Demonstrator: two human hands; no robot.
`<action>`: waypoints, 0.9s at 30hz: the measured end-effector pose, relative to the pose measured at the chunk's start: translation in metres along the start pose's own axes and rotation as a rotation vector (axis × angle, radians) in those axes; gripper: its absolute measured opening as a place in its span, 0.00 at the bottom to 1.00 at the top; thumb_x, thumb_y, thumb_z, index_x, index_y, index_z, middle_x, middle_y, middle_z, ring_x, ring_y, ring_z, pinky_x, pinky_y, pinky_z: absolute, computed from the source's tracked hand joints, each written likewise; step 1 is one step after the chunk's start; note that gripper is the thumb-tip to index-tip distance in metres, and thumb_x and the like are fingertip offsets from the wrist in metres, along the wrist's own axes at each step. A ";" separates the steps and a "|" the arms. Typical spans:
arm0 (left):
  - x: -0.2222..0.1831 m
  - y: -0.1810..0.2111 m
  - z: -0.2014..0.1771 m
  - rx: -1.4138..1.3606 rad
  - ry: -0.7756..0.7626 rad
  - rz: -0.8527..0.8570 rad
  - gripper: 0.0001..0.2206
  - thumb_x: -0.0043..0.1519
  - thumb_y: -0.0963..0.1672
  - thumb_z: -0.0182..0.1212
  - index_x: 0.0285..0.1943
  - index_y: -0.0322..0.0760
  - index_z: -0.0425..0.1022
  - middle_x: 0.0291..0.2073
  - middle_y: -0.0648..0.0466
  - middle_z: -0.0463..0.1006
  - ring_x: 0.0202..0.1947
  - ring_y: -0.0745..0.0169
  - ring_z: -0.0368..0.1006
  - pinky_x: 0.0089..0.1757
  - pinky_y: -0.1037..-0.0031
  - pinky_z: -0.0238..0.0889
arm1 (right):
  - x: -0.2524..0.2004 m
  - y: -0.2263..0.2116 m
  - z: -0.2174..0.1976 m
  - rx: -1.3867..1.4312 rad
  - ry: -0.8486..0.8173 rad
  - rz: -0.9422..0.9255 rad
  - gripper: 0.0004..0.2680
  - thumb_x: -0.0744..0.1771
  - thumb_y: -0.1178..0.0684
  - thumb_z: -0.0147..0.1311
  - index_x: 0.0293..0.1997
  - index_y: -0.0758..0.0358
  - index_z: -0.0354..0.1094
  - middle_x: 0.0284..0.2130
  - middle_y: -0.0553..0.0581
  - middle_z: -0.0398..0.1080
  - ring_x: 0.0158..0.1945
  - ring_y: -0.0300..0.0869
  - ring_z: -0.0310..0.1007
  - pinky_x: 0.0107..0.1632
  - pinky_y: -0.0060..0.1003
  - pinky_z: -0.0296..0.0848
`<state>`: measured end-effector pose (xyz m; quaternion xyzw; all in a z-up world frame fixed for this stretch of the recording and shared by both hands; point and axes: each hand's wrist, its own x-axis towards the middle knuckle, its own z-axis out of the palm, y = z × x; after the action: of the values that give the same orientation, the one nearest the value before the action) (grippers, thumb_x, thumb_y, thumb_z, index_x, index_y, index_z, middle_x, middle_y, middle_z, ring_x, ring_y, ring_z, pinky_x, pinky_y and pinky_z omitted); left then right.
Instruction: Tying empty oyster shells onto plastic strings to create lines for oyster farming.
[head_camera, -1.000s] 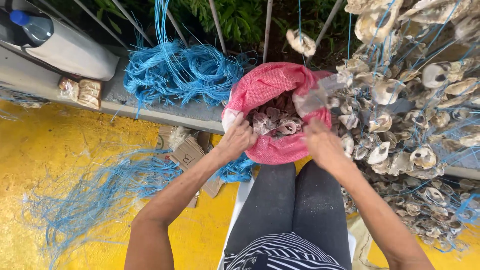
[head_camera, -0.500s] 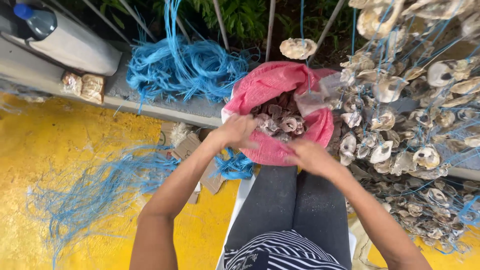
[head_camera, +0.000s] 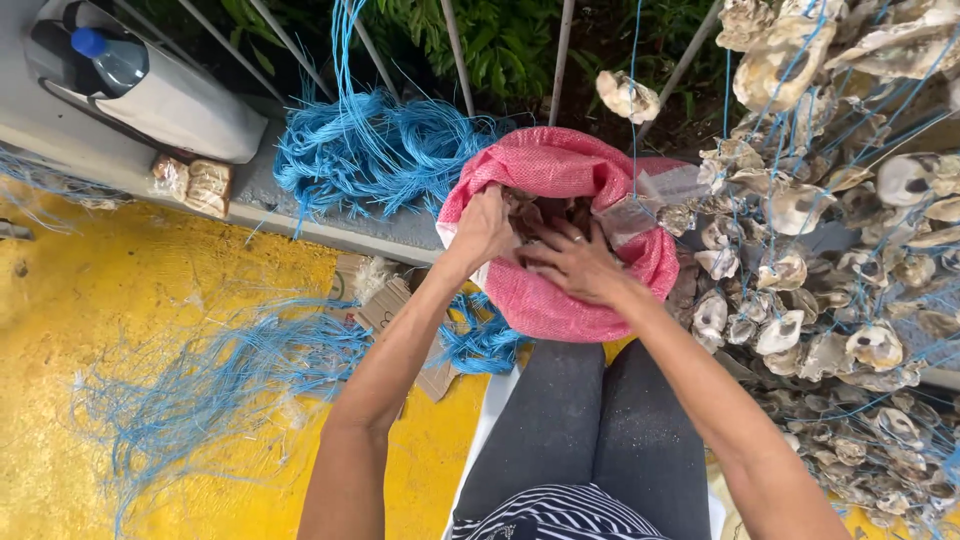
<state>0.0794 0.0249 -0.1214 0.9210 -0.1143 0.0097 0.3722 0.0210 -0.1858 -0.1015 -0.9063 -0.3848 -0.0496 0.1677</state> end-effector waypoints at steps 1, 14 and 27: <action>0.001 0.001 0.002 -0.001 -0.003 -0.001 0.11 0.60 0.38 0.51 0.50 0.21 0.66 0.38 0.23 0.76 0.42 0.20 0.73 0.47 0.42 0.64 | -0.007 0.006 -0.005 0.001 -0.002 0.002 0.16 0.64 0.48 0.56 0.59 0.42 0.70 0.64 0.62 0.62 0.70 0.55 0.52 0.64 0.76 0.44; 0.039 0.026 -0.001 -0.185 0.136 -0.015 0.14 0.67 0.45 0.55 0.39 0.24 0.65 0.31 0.29 0.74 0.38 0.26 0.73 0.41 0.49 0.64 | 0.028 0.046 0.001 0.159 0.005 0.325 0.16 0.64 0.61 0.55 0.58 0.59 0.71 0.52 0.61 0.72 0.54 0.56 0.74 0.55 0.47 0.74; 0.050 0.013 0.007 -0.255 0.159 -0.003 0.13 0.67 0.44 0.53 0.45 0.23 0.65 0.35 0.29 0.75 0.41 0.26 0.73 0.43 0.50 0.63 | 0.037 0.068 -0.013 -0.155 -0.113 0.112 0.20 0.64 0.59 0.48 0.63 0.46 0.68 0.60 0.56 0.64 0.54 0.52 0.73 0.49 0.50 0.75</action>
<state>0.1249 0.0002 -0.1123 0.8628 -0.0835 0.0675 0.4940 0.0960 -0.2092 -0.0995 -0.9380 -0.3372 -0.0187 0.0778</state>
